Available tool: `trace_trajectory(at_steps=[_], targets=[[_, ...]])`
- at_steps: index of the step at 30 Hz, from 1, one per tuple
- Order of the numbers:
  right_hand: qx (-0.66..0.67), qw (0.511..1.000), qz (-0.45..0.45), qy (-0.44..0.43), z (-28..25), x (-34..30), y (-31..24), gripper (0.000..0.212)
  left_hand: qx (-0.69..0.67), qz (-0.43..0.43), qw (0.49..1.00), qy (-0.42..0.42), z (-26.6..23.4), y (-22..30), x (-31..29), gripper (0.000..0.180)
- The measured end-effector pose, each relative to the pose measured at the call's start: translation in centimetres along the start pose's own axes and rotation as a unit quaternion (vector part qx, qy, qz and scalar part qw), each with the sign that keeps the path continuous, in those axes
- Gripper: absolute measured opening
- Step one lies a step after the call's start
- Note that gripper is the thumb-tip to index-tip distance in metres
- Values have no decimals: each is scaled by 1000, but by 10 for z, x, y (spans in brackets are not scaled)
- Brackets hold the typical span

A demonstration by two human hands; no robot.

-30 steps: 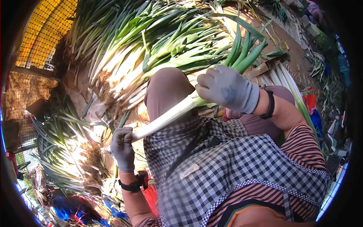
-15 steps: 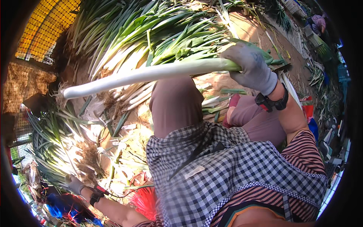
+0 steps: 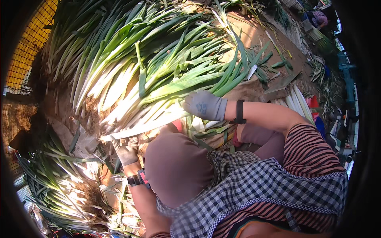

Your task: The person gathers leeks from a pile, peels away the outer layers, and aligns the cleaned stalks in a metal frame.

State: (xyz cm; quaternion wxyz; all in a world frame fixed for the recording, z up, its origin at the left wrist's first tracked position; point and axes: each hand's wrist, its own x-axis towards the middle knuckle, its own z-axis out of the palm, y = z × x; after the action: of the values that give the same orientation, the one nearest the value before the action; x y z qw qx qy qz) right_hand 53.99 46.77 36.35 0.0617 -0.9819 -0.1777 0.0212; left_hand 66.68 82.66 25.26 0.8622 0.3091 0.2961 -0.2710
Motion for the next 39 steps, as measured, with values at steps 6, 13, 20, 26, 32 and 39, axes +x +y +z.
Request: trace_trajectory(at_steps=[6,13,20,26,32,39], targets=[[199,960,21,-196,48,-41,-23,28,55,59,992,98,-7,-43,-33,26],[177,964,82,-181,67,45,-3,33,49,81,972,217,21,-58,-74,23],[7,995,38,-88,134,107,-10,25,37,44,996,73,-7,-61,-90,27],[6,982,49,-181,118,141,-4,18,60,33,993,96,10,-71,-91,28],[107,972,93,-185,36,100,31,23,34,36,998,27,11,-65,-90,35],[337,921,175,-83,9,8,53,33,137,132,974,-125,100,-43,-75,71]])
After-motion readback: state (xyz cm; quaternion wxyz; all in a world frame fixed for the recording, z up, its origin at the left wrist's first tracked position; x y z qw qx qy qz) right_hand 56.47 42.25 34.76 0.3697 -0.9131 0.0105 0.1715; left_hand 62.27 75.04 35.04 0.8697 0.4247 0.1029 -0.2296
